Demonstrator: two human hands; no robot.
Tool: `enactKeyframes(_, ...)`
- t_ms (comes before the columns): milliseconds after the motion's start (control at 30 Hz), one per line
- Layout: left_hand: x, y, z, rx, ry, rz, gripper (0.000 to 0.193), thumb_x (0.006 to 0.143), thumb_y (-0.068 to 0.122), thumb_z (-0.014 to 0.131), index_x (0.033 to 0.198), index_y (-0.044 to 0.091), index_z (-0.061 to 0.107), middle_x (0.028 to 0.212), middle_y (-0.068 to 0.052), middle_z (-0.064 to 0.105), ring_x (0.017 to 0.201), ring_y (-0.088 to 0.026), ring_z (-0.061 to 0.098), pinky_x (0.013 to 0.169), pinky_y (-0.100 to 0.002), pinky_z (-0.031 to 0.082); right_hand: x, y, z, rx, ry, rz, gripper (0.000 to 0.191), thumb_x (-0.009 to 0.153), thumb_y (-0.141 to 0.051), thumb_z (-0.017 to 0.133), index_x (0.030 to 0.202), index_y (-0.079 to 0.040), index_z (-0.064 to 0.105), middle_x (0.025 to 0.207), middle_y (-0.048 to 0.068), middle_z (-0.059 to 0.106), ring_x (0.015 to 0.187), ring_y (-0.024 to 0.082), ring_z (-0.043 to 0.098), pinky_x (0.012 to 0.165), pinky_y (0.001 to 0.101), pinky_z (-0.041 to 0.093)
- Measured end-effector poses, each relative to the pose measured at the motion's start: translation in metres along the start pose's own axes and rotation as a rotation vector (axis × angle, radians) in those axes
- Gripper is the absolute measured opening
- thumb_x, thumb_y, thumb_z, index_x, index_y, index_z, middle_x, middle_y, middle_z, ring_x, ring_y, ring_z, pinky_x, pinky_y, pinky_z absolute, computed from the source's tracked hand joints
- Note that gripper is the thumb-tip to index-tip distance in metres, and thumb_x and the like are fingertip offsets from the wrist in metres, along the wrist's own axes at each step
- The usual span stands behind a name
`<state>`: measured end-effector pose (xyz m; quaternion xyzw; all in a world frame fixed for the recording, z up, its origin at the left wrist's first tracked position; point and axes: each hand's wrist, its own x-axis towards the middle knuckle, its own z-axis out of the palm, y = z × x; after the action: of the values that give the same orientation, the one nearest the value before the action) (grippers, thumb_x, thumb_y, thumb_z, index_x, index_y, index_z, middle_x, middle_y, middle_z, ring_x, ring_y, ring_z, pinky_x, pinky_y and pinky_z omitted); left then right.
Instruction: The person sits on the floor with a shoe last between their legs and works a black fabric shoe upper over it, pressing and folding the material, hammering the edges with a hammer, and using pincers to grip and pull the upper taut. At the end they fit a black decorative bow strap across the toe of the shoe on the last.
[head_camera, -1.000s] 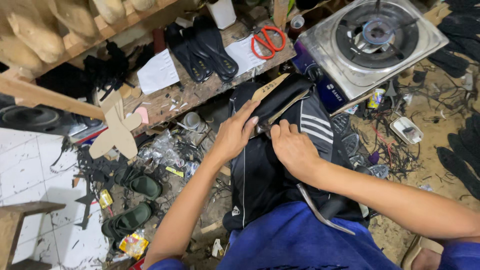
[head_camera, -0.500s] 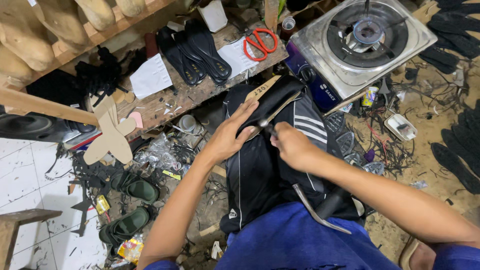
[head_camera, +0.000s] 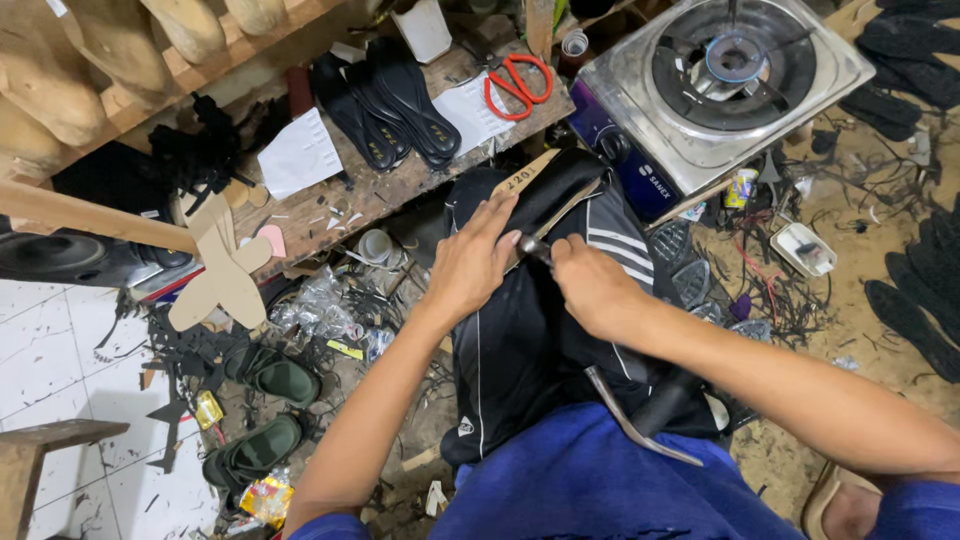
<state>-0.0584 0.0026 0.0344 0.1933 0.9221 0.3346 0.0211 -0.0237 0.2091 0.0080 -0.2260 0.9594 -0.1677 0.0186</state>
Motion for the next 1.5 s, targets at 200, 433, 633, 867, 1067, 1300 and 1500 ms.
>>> enactKeyframes(200,0.01,-0.014,0.004,0.019,-0.013,0.046,0.053,0.104,0.028,0.057,0.151,0.007,0.046,0.155,-0.02,0.047,0.142,-0.041,0.045,0.108,-0.051,0.044,-0.003,-0.017,0.0,0.021,0.083,0.045,0.016,0.085,-0.001,0.06,0.098,0.005,0.054,0.094,0.024,0.063,0.085,0.039,0.067,0.068,0.0469,0.055)
enactKeyframes(433,0.018,-0.016,0.006,0.108,-0.026,0.094,0.058,0.1,0.033,0.055,0.151,0.009,0.044,0.155,-0.02,0.047,0.139,-0.041,0.048,0.104,-0.05,0.048,0.002,0.014,-0.001,0.464,-0.216,0.235,0.013,0.092,-0.009,0.062,0.098,0.002,0.058,0.083,0.02,0.067,0.083,0.042,0.07,0.071,0.0492,0.056)
enactKeyframes(633,0.029,-0.013,0.006,0.126,-0.097,-0.026,0.059,0.101,0.036,0.053,0.153,0.012,0.041,0.15,-0.02,0.051,0.127,-0.043,0.057,0.098,-0.054,0.049,-0.056,-0.022,0.005,0.555,-0.587,-0.298,0.035,0.086,-0.025,0.076,0.109,-0.003,0.064,0.111,0.016,0.065,0.113,0.035,0.061,0.096,0.0437,0.048)
enactKeyframes(867,0.052,-0.004,0.017,0.319,-0.164,-0.068,0.064,0.099,0.046,0.057,0.147,0.006,0.043,0.144,-0.023,0.054,0.116,-0.044,0.062,0.091,-0.058,0.051,-0.074,-0.004,-0.056,0.378,-0.521,0.059,0.039,0.086,-0.03,0.075,0.115,-0.008,0.062,0.117,0.008,0.063,0.114,0.031,0.062,0.096,0.0418,0.049)
enactKeyframes(1067,0.046,-0.004,0.016,0.279,-0.091,-0.017,0.071,0.097,0.05,0.059,0.149,0.003,0.043,0.146,-0.024,0.054,0.125,-0.042,0.06,0.093,-0.053,0.052,-0.128,0.041,-0.028,-0.134,-0.633,-0.066,0.069,0.06,-0.028,0.088,0.12,-0.011,0.06,0.119,0.008,0.061,0.117,0.031,0.058,0.101,0.0478,0.043)
enactKeyframes(1300,-0.023,-0.027,-0.022,-0.252,0.033,0.077,0.084,0.074,0.028,0.089,0.144,0.002,0.053,0.134,-0.02,0.066,0.123,-0.032,0.065,0.105,-0.042,0.05,-0.186,0.106,-0.037,0.076,-0.481,-0.144,0.051,0.067,-0.01,0.08,0.111,-0.036,0.076,0.096,-0.004,0.079,0.103,0.021,0.07,0.103,0.0496,0.042)
enactKeyframes(1500,-0.02,-0.026,-0.003,-0.755,0.006,-0.122,0.063,0.086,0.014,0.081,0.143,0.001,0.058,0.121,-0.012,0.074,0.1,-0.017,0.07,0.084,-0.034,0.058,-0.124,0.09,-0.147,0.042,-0.611,0.483,0.033,0.084,-0.029,0.08,0.116,-0.027,0.071,0.08,0.006,0.072,0.073,0.02,0.072,0.069,0.0342,0.059)
